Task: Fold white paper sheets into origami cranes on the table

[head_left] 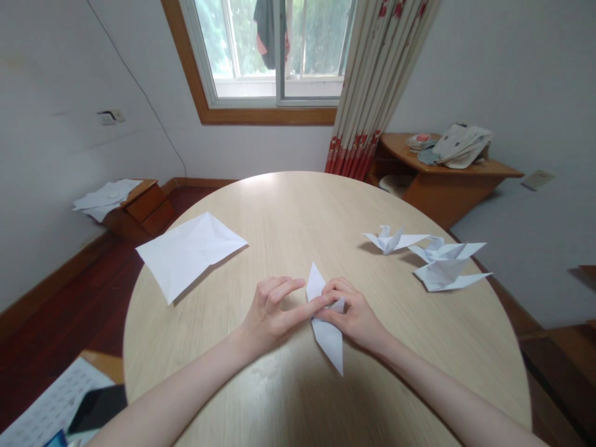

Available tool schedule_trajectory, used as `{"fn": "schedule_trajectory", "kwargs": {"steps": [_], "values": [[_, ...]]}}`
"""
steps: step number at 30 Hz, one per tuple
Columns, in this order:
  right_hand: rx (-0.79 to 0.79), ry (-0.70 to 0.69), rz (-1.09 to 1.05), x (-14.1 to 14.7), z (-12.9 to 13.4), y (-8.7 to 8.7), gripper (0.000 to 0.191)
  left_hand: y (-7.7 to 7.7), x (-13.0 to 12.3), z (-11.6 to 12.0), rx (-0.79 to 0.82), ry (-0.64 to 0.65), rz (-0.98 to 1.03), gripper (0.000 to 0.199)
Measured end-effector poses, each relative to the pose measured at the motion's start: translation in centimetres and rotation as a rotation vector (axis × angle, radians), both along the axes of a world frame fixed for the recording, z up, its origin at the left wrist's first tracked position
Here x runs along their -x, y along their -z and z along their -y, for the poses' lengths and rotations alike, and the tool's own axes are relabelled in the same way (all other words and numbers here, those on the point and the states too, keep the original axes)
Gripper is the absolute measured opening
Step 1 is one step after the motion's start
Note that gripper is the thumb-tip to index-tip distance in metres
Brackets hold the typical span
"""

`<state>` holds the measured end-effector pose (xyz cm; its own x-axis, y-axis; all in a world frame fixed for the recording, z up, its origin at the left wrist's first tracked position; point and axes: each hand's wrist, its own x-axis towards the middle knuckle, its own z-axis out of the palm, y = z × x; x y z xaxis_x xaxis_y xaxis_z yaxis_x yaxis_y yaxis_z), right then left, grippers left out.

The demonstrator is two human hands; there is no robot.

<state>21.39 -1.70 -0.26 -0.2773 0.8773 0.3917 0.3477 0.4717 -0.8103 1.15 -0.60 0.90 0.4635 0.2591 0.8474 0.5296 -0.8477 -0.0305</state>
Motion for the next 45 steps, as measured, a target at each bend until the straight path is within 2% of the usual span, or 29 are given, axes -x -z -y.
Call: {"fn": "schedule_trajectory", "kwargs": {"steps": [10,17,24,32,36,41,45], "values": [[0.000,0.015,-0.019,0.2,0.1,0.2,0.014,0.5,0.2,-0.3,-0.003,0.005,0.078,0.009],[0.011,0.028,0.003,0.2,0.1,0.1,0.015,0.5,0.3,-0.3,0.046,0.088,0.083,0.010],[0.001,0.037,0.011,0.2,0.1,0.2,0.016,0.4,0.4,-0.5,0.172,0.106,0.081,0.009],[0.014,0.052,0.010,0.2,0.1,0.0,0.018,-0.4,0.7,-0.6,0.342,0.220,0.044,0.011],[0.017,0.045,-0.005,0.2,0.1,0.1,0.019,0.0,0.5,-0.7,0.433,0.244,0.072,0.011],[0.036,0.040,-0.010,0.1,0.0,0.3,0.020,0.7,0.0,-0.4,0.643,0.207,0.185,0.013],[0.019,0.044,-0.008,0.1,0.1,0.2,0.019,0.5,-0.2,-0.2,0.600,0.194,0.149,0.011]]}}
